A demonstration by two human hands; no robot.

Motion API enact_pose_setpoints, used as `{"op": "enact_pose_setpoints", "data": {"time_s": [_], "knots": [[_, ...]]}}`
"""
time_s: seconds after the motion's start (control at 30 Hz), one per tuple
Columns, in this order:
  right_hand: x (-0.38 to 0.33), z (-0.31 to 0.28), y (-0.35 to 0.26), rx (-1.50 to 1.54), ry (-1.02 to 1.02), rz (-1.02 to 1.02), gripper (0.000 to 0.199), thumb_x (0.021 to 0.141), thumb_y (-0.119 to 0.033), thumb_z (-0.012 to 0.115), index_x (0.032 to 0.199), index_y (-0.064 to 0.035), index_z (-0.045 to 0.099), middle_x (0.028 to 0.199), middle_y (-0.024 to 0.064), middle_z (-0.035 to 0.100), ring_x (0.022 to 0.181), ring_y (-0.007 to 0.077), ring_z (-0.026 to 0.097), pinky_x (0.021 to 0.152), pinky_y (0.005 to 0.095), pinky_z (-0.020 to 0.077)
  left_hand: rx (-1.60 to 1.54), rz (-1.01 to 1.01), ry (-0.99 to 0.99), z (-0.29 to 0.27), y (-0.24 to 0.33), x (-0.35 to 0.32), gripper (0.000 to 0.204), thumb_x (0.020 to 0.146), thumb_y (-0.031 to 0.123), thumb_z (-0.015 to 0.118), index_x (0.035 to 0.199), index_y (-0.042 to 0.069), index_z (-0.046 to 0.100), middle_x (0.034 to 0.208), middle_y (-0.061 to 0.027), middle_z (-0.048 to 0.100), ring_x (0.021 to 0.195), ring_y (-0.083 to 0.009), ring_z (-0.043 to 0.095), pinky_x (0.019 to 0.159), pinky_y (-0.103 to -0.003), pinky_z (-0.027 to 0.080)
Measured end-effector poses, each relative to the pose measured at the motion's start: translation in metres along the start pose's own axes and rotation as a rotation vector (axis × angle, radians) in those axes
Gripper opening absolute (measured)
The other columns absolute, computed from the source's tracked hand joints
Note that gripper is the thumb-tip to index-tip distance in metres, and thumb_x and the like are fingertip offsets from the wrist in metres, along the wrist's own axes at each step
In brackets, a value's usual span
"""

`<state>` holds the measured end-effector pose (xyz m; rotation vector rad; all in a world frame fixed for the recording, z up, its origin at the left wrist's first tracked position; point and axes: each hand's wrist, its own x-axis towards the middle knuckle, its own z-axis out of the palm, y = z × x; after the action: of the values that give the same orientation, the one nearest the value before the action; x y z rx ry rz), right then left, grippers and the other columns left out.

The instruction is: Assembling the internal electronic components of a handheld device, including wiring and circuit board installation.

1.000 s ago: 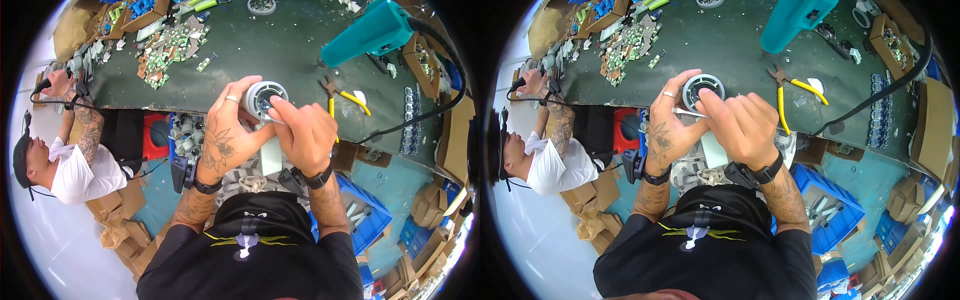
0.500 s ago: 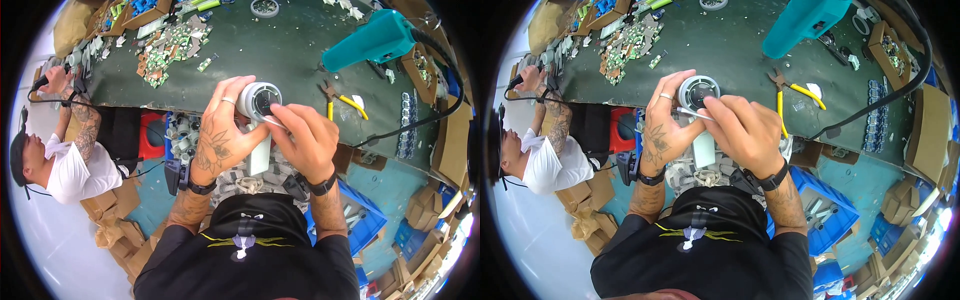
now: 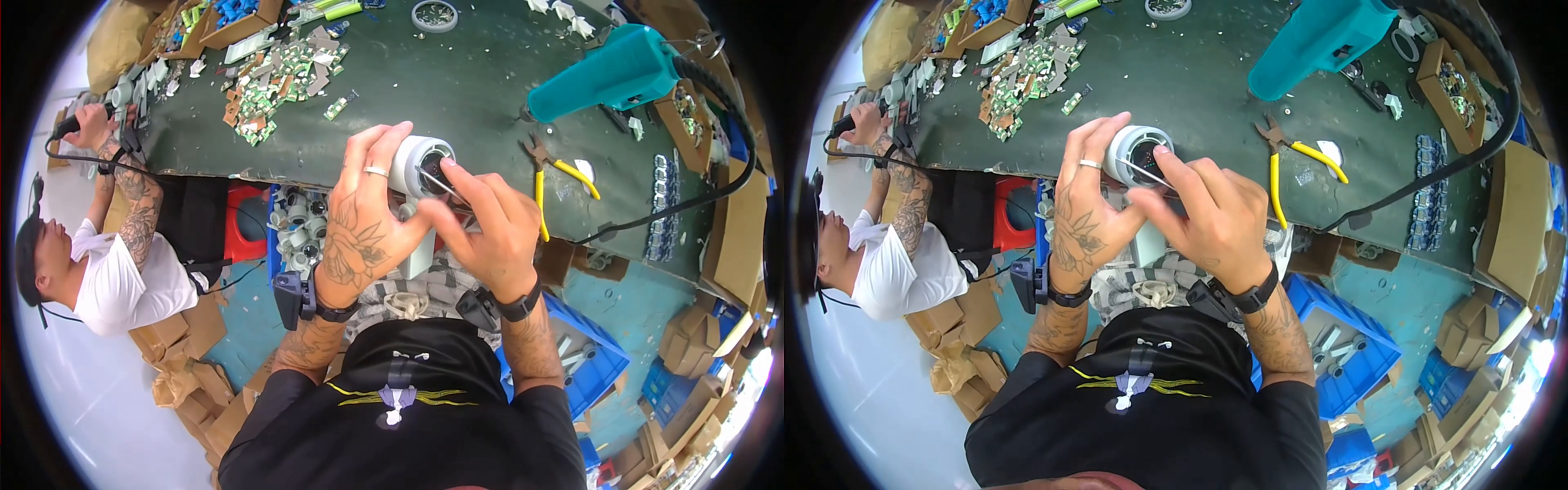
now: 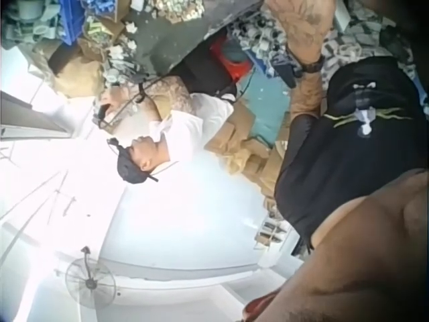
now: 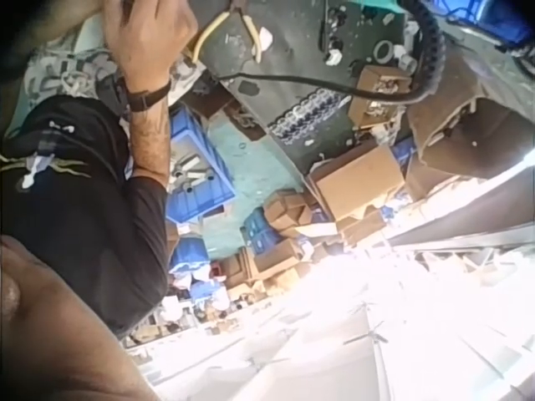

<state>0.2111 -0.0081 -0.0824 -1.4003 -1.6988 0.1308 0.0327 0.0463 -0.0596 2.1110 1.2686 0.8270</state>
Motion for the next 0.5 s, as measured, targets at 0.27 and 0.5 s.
{"op": "enact_pose_setpoints", "data": {"time_s": [0.27,0.5], "knots": [[-0.005,0.001,0.007,0.034,0.123,-0.062,0.034,0.088,-0.008,0.089,0.121,-0.0053,0.08,0.086,0.0052,0.075,0.062,0.02,0.065,0.053,0.0331,0.0463,-0.16,-0.11,-0.088,0.0,0.006,0.005,0.075,0.081,0.011,0.09,0.151,0.008,0.064,0.14,-0.0153,0.065,0.112,-0.0286,0.075,0.088,-0.036,0.064],[-0.011,-0.024,0.008,-0.129,0.144,-0.291,0.045,0.079,0.0,0.093,0.122,0.0007,0.081,0.095,0.0066,0.075,0.063,0.0137,0.061,0.052,0.0304,0.0415,-0.107,-0.024,-0.083,0.008,0.01,0.01,0.078,0.08,0.019,0.094,0.151,0.01,0.064,0.14,-0.0151,0.064,0.109,-0.0298,0.076,0.082,-0.038,0.068]]}}
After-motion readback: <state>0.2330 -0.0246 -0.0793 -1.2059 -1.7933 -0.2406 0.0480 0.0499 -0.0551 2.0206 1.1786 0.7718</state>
